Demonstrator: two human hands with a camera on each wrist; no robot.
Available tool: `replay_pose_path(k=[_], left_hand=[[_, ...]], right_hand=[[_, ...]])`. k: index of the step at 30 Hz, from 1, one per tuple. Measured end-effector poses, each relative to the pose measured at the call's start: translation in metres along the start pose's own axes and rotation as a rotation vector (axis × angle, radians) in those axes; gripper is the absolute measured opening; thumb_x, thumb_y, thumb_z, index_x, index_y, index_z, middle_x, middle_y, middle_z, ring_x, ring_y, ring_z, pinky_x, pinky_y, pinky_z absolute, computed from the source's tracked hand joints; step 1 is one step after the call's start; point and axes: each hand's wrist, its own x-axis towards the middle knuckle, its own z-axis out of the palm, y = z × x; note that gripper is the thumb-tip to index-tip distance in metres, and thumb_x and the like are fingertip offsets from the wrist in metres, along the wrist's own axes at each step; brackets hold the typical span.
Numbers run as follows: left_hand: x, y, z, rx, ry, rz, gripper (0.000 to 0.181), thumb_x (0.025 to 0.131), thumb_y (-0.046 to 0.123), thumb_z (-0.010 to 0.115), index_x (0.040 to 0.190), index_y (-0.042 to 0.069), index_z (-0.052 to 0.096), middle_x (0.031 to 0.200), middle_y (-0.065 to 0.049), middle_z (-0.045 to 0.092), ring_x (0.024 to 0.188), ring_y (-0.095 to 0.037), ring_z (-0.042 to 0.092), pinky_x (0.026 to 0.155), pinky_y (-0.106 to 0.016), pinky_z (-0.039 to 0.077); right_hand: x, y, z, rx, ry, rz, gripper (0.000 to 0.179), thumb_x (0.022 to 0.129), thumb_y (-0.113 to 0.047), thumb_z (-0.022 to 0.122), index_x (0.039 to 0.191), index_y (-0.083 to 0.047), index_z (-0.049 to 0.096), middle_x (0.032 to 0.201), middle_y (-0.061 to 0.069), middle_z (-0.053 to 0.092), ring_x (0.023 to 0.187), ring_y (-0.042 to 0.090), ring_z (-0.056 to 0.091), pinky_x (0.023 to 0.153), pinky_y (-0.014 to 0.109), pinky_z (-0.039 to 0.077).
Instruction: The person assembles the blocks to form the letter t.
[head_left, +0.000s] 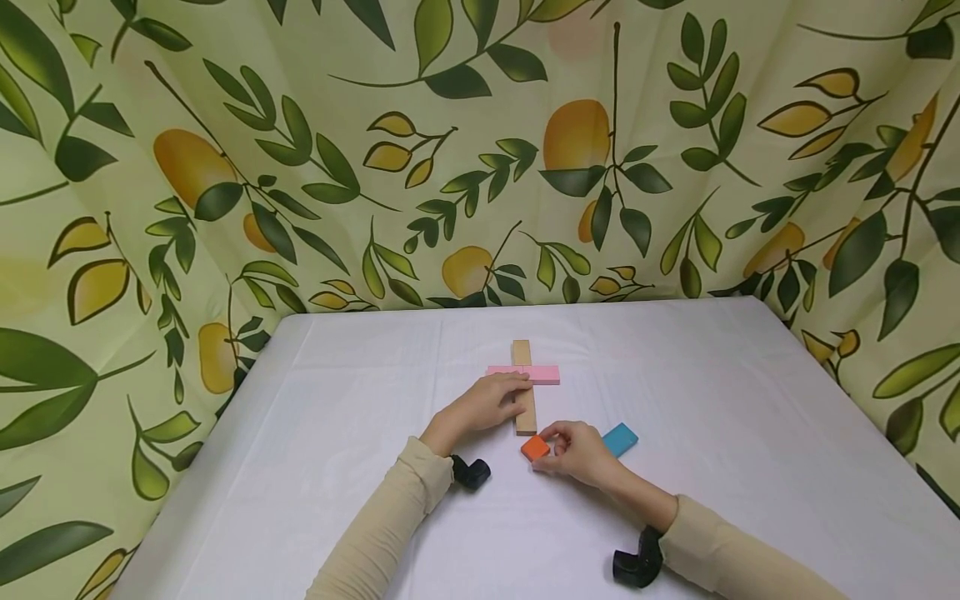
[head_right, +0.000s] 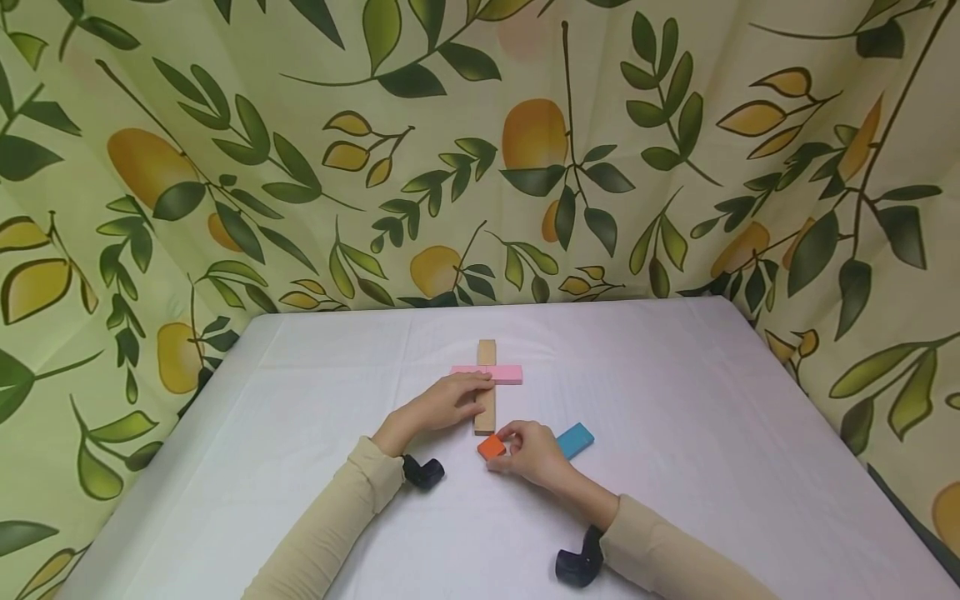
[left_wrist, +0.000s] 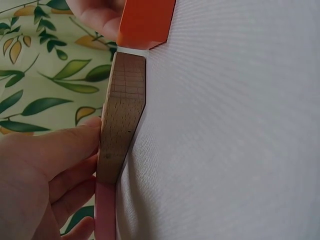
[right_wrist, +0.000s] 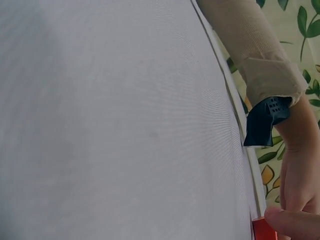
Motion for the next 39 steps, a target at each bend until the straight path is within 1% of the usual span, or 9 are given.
replay_pose_path(k=[8, 14, 22, 29, 39], left_hand=[[0.0012, -0.0018, 0.0014, -0.004, -0.002, -0.009, 0.041, 0.096, 0.02, 0.058, 0.134, 0.005, 0.056, 0.145, -0.012, 0.052, 0.14, -0.027, 0.045, 0.119, -0.041, 0.035], [0.0006, -0.0007, 0.0006, 0.012, 0.003, -0.006, 0.04, 0.096, 0.019, 0.058, 0.134, 0.005, 0.056, 0.144, -0.012, 0.053, 0.139, -0.026, 0.046, 0.118, -0.042, 0.036], [0.0008, 0.0004, -0.0001, -0.003, -0.002, -0.014, 0.041, 0.096, 0.02, 0.058, 0.134, 0.005, 0.055, 0.145, -0.012, 0.052, 0.139, -0.027, 0.046, 0.118, -0.041, 0.035], [0.0006, 0.0002, 0.0002, 0.001, 0.001, -0.003, 0.041, 0.096, 0.019, 0.058, 0.134, 0.005, 0.056, 0.145, -0.012, 0.052, 0.139, -0.028, 0.046, 0.118, -0.041, 0.035], [-0.0001, 0.001, -0.0006, 0.003, 0.0, -0.007, 0.041, 0.096, 0.019, 0.058, 0.134, 0.005, 0.056, 0.145, -0.012, 0.052, 0.139, -0.027, 0.046, 0.118, -0.041, 0.035]], right_hand=[[0.0009, -0.0027, 0.0009, -0.004, 0.01, 0.019, 0.034, 0.07, -0.015, 0.085, 0.096, -0.001, 0.069, 0.06, -0.003, 0.041, 0.058, 0.011, 0.038, 0.05, 0.017, 0.026], [0.0012, -0.0042, 0.0014, -0.01, 0.023, 0.029, 0.034, 0.07, -0.017, 0.085, 0.095, -0.001, 0.068, 0.059, -0.002, 0.042, 0.057, 0.011, 0.038, 0.05, 0.018, 0.026], [0.0013, -0.0055, 0.0007, -0.014, 0.029, 0.032, 0.033, 0.07, -0.017, 0.085, 0.093, -0.002, 0.068, 0.059, -0.002, 0.041, 0.056, 0.011, 0.038, 0.049, 0.018, 0.025], [0.0004, -0.0064, 0.0008, -0.011, 0.029, 0.041, 0.033, 0.07, -0.017, 0.085, 0.093, -0.002, 0.068, 0.059, -0.002, 0.041, 0.056, 0.012, 0.038, 0.049, 0.018, 0.025], [-0.0009, -0.0056, -0.0019, 0.0, 0.015, 0.025, 0.034, 0.07, -0.017, 0.085, 0.095, -0.002, 0.068, 0.059, -0.003, 0.04, 0.056, 0.011, 0.037, 0.048, 0.018, 0.025]])
